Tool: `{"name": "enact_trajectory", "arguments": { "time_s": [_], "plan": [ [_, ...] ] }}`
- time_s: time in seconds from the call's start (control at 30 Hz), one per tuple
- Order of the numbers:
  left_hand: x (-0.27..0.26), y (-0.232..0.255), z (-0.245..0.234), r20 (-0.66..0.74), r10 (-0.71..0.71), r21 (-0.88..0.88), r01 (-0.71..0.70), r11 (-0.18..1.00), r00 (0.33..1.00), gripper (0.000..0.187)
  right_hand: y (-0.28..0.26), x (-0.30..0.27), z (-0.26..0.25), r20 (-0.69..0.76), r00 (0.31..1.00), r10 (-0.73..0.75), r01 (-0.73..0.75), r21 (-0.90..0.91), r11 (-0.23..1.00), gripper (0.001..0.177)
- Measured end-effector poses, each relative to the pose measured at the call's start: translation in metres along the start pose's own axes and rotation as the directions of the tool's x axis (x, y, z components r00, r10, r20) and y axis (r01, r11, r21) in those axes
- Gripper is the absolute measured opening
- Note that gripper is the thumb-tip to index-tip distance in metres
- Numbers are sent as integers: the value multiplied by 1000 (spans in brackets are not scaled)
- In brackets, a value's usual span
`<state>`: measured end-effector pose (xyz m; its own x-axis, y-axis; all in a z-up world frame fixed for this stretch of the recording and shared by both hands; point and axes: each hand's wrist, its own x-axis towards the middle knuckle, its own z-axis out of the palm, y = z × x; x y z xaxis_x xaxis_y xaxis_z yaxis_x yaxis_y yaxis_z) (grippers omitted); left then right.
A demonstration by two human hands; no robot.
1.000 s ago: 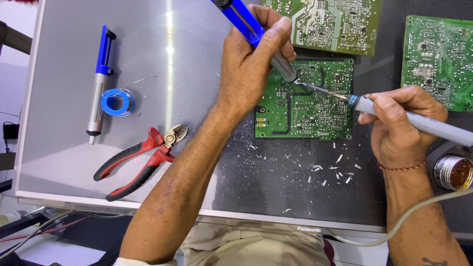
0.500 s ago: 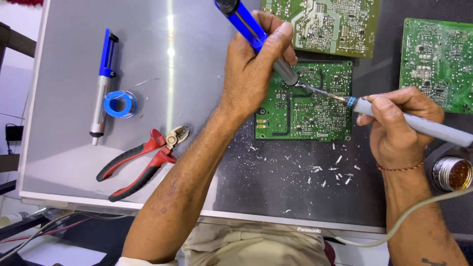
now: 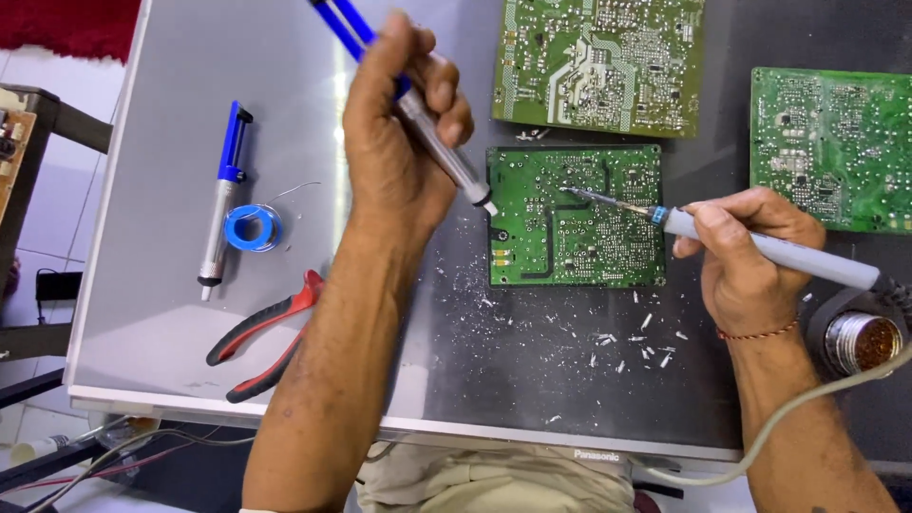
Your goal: The person uses a soldering iron and a desoldering pump to remove components from a green circuit board. They repeatedly heat solder joints and use the pump to extract molten solder, occasionally repositioning the board on the work surface.
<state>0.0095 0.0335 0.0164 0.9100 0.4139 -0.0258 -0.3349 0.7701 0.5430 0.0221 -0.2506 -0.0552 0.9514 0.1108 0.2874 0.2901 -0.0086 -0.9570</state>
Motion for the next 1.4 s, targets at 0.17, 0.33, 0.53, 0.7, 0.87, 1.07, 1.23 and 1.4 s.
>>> {"name": "enact_trajectory", "arguments": {
  "time_s": [0.17,0.33,0.53,0.7,0.87,1.07,1.23,1.4],
  "plan": [
    [-16,18,21,-7,22,85,-22,996,1000,55,6,-2,-4,19,1000,3,-4,18,1000,10],
    [-18,17,23,-22,-3,174,7,985,1000,58,10,-3,-6,14,1000,11,-11,11,1000,11],
    [-9,7,6,200,76,186,-114,976,977,51,9,-2,-6,10,1000,15,-15,4,1000,11],
    [-4,-8,-8,232,301,212,-350,913,925,25,8,-2,-7,27,1000,4,-4,0,1000,12],
    [-13,1,9,229,67,268,-129,955,971,39,9,-2,-9,32,999,-2,3,-18,1000,13],
    [-18,8,17,112,30,200,-52,979,993,55,10,-3,-8,30,1000,4,-3,-16,1000,12],
    [-15,6,15,37,78,192,-83,978,996,49,13,-2,-12,38,999,2,-2,-15,1000,12],
    [-11,-6,-5,180,295,143,-321,936,938,14,17,-2,-14,53,999,-10,9,30,1000,12]
  ]
}}
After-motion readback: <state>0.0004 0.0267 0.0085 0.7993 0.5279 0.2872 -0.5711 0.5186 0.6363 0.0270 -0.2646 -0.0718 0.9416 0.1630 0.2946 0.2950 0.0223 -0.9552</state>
